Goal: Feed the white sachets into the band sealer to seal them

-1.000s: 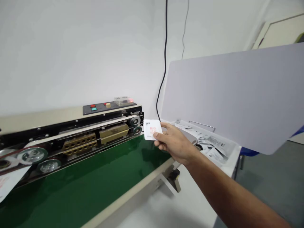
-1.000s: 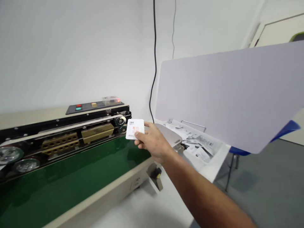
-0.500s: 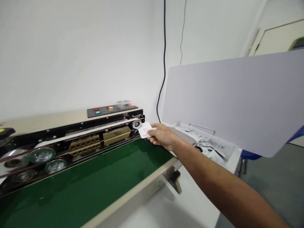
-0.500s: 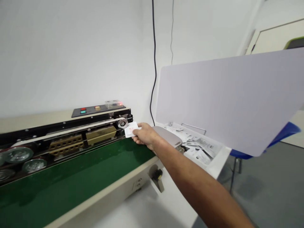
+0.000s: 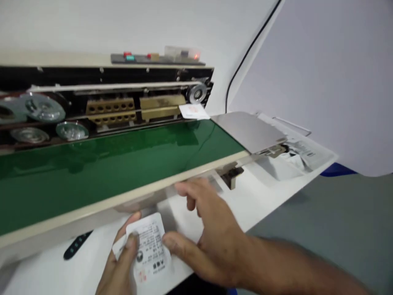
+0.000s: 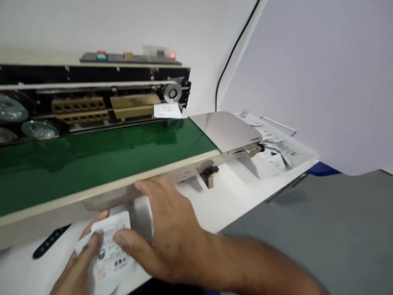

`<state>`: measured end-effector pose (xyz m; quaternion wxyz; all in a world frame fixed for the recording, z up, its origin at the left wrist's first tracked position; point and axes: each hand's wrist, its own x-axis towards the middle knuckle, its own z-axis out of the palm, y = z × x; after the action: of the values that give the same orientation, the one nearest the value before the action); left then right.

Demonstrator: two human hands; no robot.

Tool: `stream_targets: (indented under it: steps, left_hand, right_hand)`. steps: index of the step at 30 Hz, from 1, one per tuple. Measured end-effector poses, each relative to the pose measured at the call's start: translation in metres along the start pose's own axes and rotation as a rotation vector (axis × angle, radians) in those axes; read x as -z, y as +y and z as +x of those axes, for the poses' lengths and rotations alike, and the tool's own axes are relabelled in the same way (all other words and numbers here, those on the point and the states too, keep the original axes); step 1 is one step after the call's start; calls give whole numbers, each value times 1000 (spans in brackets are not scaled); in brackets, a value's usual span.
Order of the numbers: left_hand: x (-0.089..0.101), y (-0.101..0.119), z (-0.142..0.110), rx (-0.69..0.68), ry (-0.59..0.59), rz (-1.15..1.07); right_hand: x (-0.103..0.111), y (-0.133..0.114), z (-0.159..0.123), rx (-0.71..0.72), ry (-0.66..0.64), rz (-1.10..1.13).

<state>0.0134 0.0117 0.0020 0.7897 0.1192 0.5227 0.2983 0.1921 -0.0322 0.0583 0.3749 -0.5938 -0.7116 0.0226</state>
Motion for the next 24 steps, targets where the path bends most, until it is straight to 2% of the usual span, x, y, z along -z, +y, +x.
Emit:
stream_targets:
  steps: [2,5,8,11,15,19,21,24]
  left_hand:
    - [-5,-1,-4,-61,39,-54]
    - [-11,-2,-8,-129,17,-126]
    - [-11,-3,-9,-110,17,-127]
    - [-10,-5,-8,-107,-24,-135]
    - [-7,-9,-6,-78,-27,-106]
    - [-5,-9,-6,-93,-63,-57]
    - [-4,-8,-6,-98,-101,-41]
    - [0,-7,-7,-70,-141,37]
  right_hand:
    - [-20,-2,-19,-101,-132,141]
    - [-40,1,-29,-216,-201,282]
    - [-47,2,-27,-323,-273,374]
    - [-49,1,-25,-373,-316,424]
    - [-46,1,-30,-397,-258,498]
    - [-30,8,-30,-493,-192,581]
    - [-18,13,-26,-491,-250,663]
    - [-2,20,-18,-407,-457,758]
